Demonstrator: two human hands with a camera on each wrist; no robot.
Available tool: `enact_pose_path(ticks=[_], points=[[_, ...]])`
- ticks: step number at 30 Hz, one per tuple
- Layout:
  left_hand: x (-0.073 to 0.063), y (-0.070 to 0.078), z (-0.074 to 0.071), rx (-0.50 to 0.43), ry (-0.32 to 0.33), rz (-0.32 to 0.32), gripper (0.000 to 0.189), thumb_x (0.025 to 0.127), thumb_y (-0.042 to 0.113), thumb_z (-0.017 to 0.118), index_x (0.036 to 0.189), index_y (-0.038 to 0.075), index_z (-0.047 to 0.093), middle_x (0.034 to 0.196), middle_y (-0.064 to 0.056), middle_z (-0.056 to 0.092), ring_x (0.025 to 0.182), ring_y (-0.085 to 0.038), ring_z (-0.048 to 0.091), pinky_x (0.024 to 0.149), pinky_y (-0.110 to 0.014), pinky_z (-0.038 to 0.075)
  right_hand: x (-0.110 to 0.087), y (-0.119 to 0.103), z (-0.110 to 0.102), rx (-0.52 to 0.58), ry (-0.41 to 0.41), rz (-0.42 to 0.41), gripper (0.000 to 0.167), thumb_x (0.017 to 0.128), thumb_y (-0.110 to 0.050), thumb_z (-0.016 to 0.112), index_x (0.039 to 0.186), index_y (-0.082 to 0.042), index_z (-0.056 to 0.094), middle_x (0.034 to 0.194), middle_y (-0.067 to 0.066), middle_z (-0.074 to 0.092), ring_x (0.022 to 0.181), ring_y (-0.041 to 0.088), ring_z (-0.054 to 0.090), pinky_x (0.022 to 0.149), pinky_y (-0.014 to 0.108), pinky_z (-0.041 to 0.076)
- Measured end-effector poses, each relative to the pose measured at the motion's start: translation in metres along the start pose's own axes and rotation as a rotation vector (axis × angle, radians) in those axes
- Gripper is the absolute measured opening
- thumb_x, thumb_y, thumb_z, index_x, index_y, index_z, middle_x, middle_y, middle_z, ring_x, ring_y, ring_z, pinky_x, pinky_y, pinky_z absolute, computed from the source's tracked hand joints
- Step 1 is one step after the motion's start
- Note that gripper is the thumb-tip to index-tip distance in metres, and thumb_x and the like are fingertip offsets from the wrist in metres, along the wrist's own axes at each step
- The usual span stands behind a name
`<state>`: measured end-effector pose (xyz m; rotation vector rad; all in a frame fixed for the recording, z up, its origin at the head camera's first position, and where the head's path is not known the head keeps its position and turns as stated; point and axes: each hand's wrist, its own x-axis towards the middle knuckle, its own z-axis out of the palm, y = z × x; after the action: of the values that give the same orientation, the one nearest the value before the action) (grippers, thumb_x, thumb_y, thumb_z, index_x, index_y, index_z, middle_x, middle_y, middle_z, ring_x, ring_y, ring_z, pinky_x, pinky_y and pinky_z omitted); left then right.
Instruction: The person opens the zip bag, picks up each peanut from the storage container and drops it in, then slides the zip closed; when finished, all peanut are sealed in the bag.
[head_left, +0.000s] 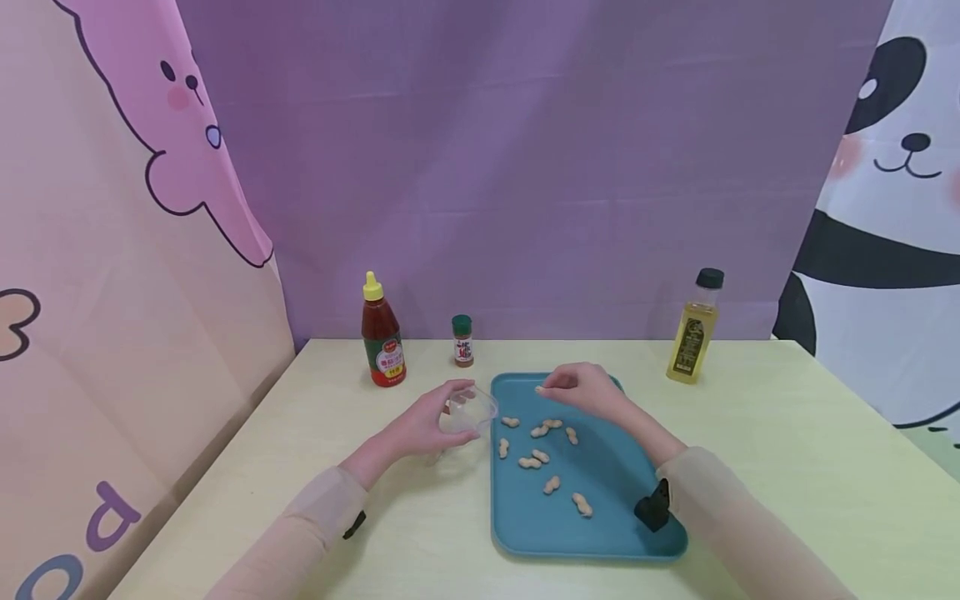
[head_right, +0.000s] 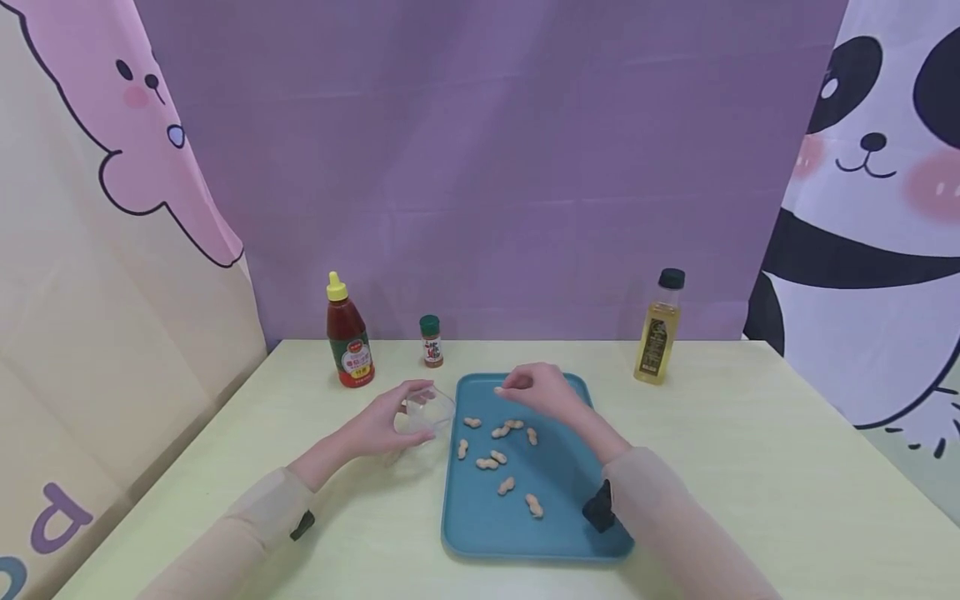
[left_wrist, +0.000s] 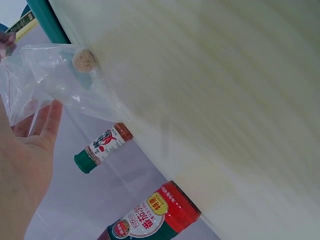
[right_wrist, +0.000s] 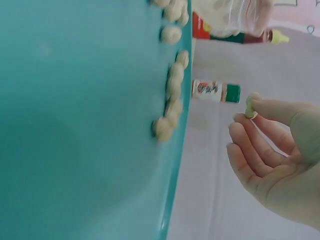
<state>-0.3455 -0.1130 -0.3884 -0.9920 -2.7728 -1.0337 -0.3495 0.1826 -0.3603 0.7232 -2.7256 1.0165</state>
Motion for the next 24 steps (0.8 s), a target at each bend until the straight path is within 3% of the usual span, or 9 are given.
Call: enact_pose_path(ticks=[5,12,24], points=[[0.001,0.000,0.000,-0.006,-0.009,-0.013,0.079,0.080,0.043,0.071,0.144,0.017,0.032,0.135,0.001,0.051,0.121,-0.016,0.050,0.096,-0.034,0.047,0.002,-0.017,0.005,0.059,-0.010,-0.027,0.021,0.088,-0.030,0.065,0.098,-0.012,0.071,0.093,0.004,0.071,0.089,0.020,0.066,0.078,0.035,0.054],[0.001,0.000,0.000,-0.001,-0.018,-0.033,0.080,0.080,0.044,0.071,0.144,0.018,0.030,0.136,0.002,0.050,0.120,-0.015,0.050,0.095,-0.033,0.047,0.007,-0.041,0.016,0.058,-0.029,-0.050,0.022,0.087,-0.030,0.066,0.098,-0.012,0.072,0.091,0.002,0.071,0.081,0.023,0.066,0.069,0.027,0.054],[0.000,0.001,0.001,0.000,-0.017,-0.014,0.078,0.080,0.041,0.072,0.144,0.019,0.031,0.137,0.002,0.048,0.119,-0.013,0.049,0.095,-0.031,0.047,0.013,-0.065,0.038,0.078,-0.041,-0.055,0.014,0.086,-0.024,0.068,0.092,-0.012,0.071,0.083,-0.001,0.068,0.071,0.009,0.060,0.062,0.024,0.051]])
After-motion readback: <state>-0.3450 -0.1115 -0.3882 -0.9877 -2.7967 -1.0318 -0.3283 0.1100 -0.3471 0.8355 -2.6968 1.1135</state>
